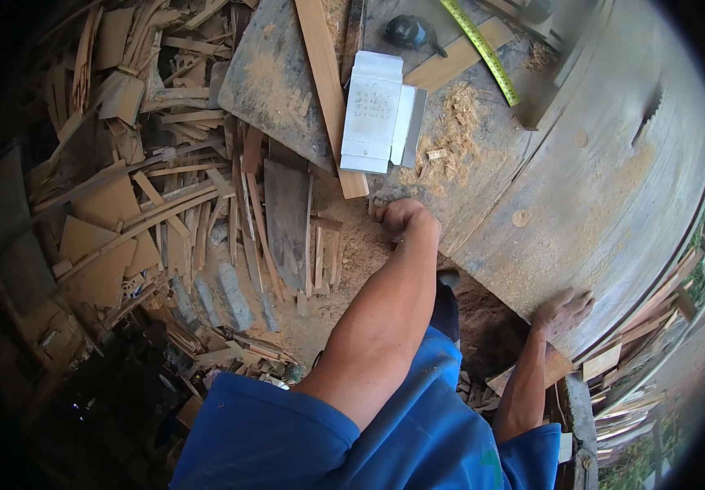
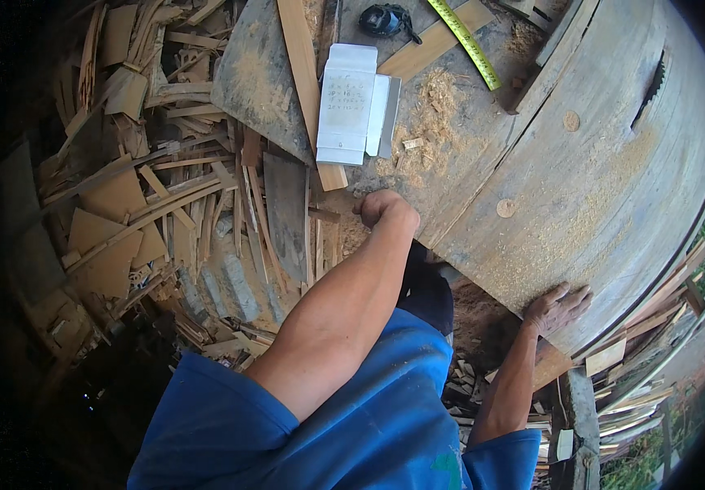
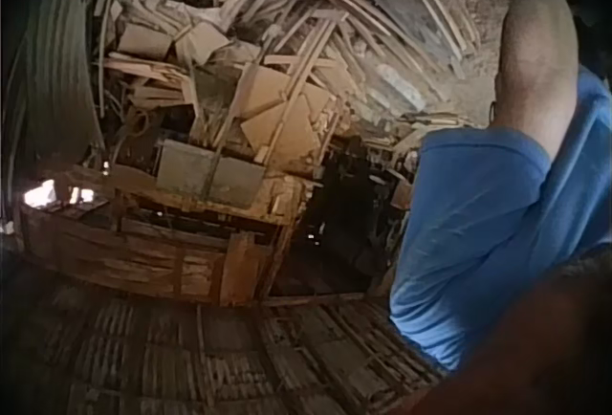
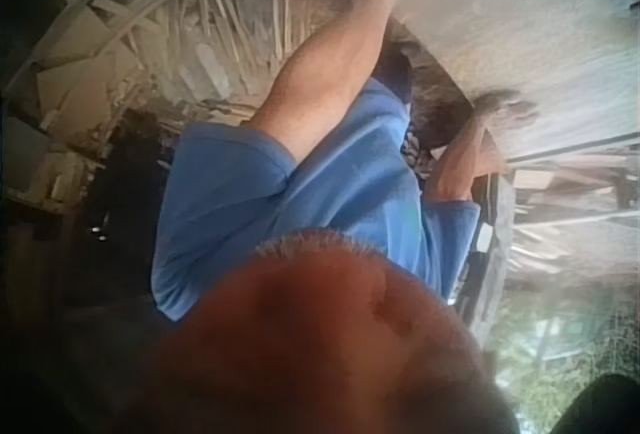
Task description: The person moves a wooden plank onto a table saw and uses the saw to cut the plank into multiple pieces. They then use a tape measure and a pencil to mark another wooden board before positioning it for a subsequent cut.
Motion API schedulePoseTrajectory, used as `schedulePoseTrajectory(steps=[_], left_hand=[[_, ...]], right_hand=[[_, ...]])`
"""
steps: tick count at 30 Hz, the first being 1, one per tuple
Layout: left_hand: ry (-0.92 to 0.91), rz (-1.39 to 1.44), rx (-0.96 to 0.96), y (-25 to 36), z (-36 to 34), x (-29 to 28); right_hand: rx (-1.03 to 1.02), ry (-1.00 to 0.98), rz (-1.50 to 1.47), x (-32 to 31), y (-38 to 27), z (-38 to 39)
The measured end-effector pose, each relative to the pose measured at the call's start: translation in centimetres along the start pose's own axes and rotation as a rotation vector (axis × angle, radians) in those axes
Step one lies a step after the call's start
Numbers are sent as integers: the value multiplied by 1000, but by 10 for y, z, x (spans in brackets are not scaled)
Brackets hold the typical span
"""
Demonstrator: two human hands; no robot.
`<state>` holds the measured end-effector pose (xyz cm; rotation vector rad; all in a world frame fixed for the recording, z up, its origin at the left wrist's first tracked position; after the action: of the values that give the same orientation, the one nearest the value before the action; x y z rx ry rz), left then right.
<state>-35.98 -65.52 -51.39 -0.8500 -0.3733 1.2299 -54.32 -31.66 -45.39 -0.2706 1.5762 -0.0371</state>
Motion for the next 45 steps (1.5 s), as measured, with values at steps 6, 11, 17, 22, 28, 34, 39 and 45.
schedulePoseTrajectory(steps=[6, 11, 17, 22, 28, 34, 39, 45], left_hand=[[-69, 263, -72, 2, -13, 6], [1, 51, 14, 2, 2, 2], [72, -9, 23, 9, -14, 9], [155, -269, 153, 8, -63, 28], [227, -321, 454, -16, 10, -3], [228, -586, 476, 4, 9, 2], [184, -489, 235, 40, -99, 49], [204, 391, -201, 65, -54, 44]], right_hand=[[-16, -3, -5, 1, -1, -1], [-5, 11, 7, 3, 7, 0], [-8, 18, 44, 5, 9, 3], [-86, 19, 55, 13, -5, 4], [-33, -49, 100, 7, -5, 5], [-453, -476, -189, -2, -168, 15], [-545, -271, -688, 35, -175, -71], [-675, -116, -48, 46, -123, -167]])
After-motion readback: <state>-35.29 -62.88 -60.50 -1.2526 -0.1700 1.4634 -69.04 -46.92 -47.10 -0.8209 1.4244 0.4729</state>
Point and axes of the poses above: each hand's wrist, its own z-axis away from the middle knuckle, its own x-axis out of the palm, y = z × x, the point moved 1 cm from there along -z, towards the middle knuckle, and after that the axes turned 4 degrees about -z, right-handed, at the moved point
